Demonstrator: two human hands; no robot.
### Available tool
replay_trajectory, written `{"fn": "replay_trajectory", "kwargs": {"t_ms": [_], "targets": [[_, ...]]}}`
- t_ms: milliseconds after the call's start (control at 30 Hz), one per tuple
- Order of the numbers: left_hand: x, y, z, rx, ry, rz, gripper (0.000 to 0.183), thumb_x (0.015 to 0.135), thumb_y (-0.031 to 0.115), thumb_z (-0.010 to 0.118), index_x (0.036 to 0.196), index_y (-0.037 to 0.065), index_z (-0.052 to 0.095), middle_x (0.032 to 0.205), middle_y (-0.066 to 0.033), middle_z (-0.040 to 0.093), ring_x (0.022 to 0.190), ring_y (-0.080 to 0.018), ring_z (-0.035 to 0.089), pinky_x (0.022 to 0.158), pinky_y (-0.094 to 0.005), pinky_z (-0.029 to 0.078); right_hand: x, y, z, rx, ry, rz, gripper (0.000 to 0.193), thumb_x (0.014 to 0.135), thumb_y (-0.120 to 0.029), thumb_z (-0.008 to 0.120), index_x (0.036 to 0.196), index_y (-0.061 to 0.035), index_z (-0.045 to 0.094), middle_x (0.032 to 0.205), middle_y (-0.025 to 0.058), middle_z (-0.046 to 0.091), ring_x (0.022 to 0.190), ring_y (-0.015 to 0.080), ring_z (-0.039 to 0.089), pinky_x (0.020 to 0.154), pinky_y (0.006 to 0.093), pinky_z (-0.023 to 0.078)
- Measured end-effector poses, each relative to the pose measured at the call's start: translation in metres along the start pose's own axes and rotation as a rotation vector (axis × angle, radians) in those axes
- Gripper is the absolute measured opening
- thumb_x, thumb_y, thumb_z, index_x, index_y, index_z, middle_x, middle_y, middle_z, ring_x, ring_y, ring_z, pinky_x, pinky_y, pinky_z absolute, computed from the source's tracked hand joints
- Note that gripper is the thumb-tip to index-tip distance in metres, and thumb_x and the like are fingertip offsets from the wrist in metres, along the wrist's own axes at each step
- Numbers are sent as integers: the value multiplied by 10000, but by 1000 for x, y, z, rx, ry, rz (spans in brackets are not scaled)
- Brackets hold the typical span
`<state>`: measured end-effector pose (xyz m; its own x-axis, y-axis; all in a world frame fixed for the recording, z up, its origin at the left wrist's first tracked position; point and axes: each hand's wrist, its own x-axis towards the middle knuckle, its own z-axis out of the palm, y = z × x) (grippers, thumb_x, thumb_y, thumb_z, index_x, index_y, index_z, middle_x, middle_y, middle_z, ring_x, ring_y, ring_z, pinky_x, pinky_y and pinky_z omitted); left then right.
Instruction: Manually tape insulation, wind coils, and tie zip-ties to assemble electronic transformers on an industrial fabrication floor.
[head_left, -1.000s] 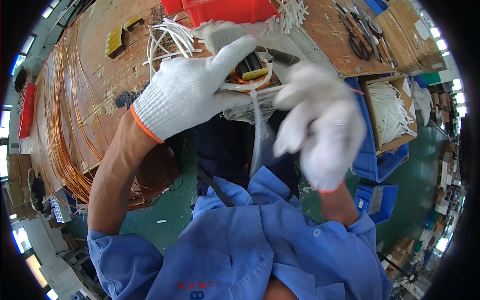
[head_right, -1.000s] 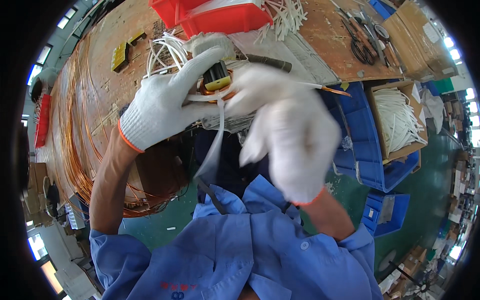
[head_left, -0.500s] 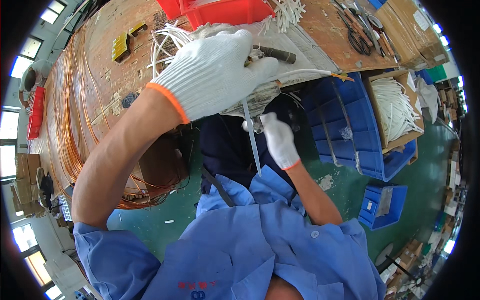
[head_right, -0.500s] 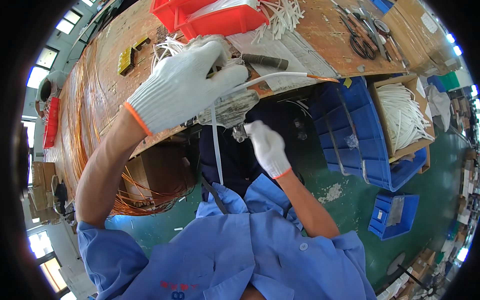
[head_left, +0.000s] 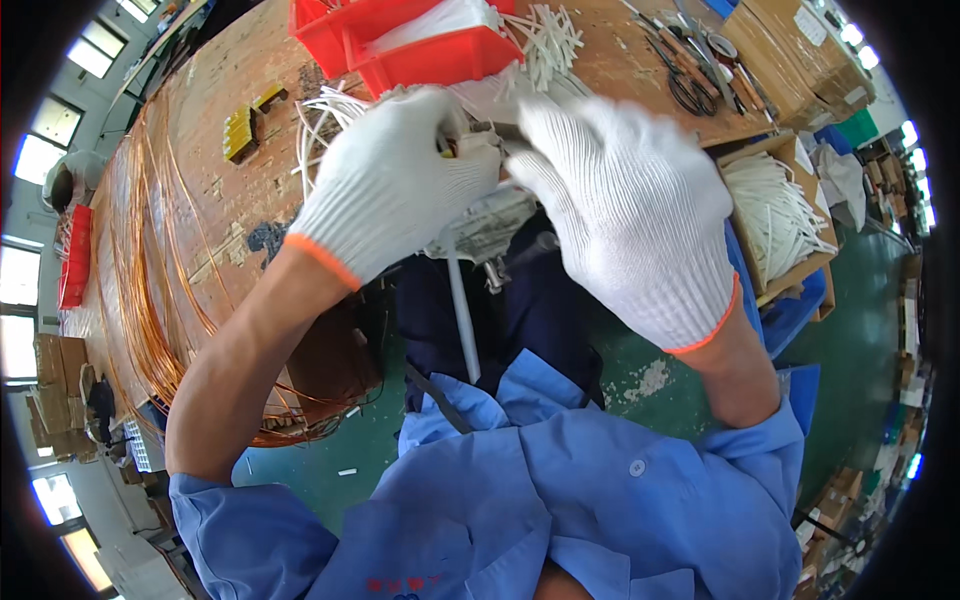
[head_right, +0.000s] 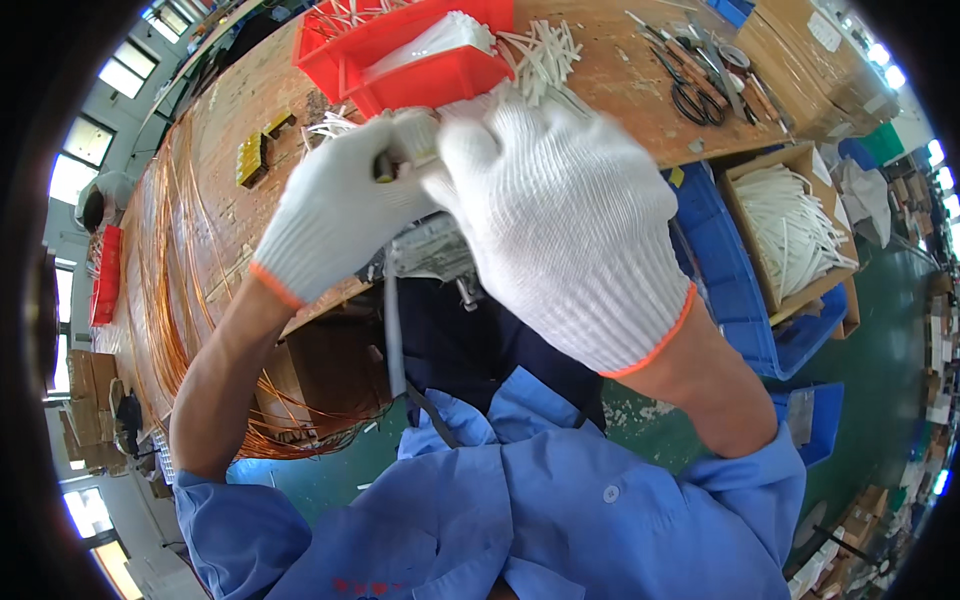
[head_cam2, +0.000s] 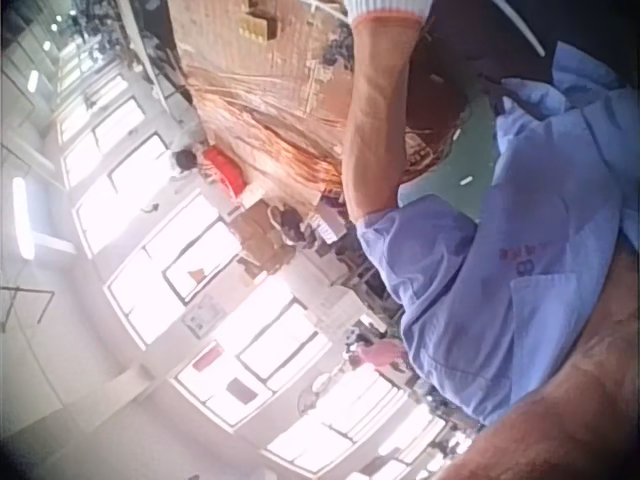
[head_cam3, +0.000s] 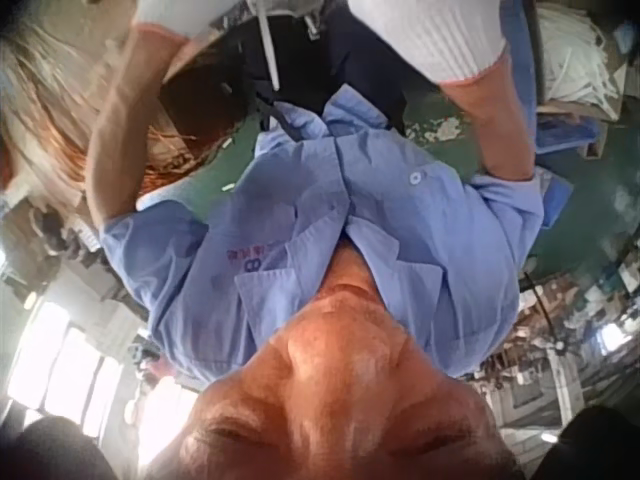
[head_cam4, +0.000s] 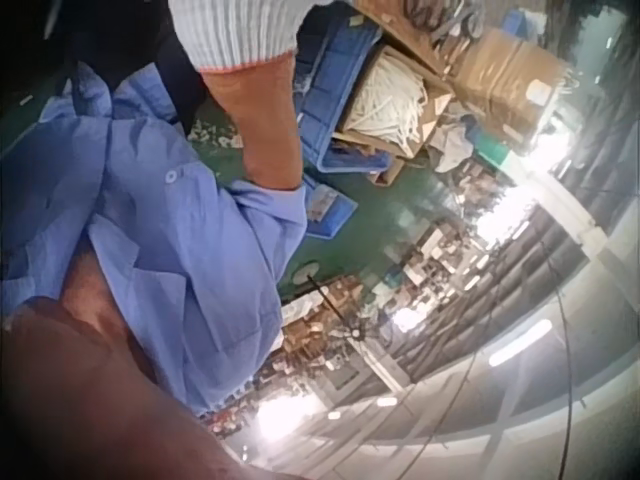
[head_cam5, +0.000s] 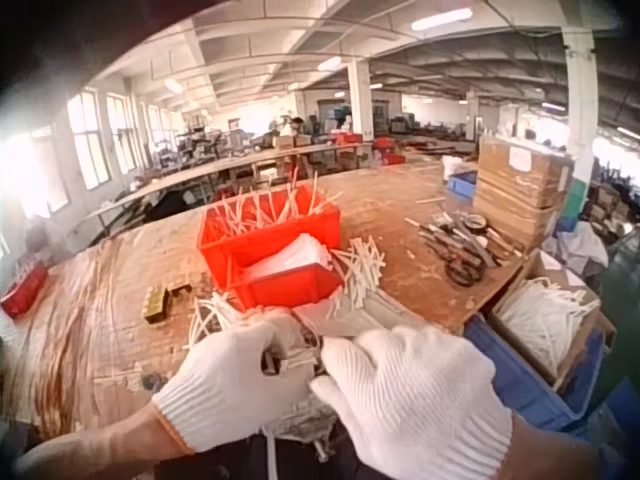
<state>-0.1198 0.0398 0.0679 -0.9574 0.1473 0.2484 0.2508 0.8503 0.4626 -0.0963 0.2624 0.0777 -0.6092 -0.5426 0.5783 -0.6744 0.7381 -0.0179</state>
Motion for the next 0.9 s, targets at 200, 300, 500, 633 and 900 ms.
{"fn": "replay_trajectory", "kwargs": {"t_ms": [200,300,500,633,900], "targets": [[-52,15,-65,-139,332,33,334,958,165,839,1221,26,687,1056,-29,695,874,-111,665,789,-277,568,4,-28,-3,948,-281,212,219,1103,-152,669,1177,25,774,888,161,772,754,222,765,682,364,590],[-64,26,-75,-768,421,-328,373,950,109,852,1233,10,631,1067,-86,723,879,-178,734,815,-331,618,25,-47,20,960,-96,161,349,1150,-172,646,1386,78,709,1064,166,814,889,173,776,830,320,619],[-71,-29,-58,-1500,521,-144,315,1071,96,689,1364,24,597,1396,-172,704,1178,-298,737,1018,-448,631,78,-71,54,1444,-517,120,293,1206,-242,564,1362,-4,637,979,17,704,899,163,735,824,332,603],[-47,-79,-37,-1244,587,-110,434,1105,241,733,1433,3,578,1489,-148,649,1289,-283,695,1154,-477,569,124,-47,73,1040,-514,94,206,1085,-207,628,1056,-23,716,799,87,676,688,229,706,615,402,561],[-58,-160,6,-1054,493,-321,247,1077,22,694,1313,-33,649,1350,-100,678,1158,-166,691,1065,-342,559,317,162,255,-20,-261,107,235,1024,-169,625,1118,-12,773,1031,258,792,965,441,780,849,566,626]]}}
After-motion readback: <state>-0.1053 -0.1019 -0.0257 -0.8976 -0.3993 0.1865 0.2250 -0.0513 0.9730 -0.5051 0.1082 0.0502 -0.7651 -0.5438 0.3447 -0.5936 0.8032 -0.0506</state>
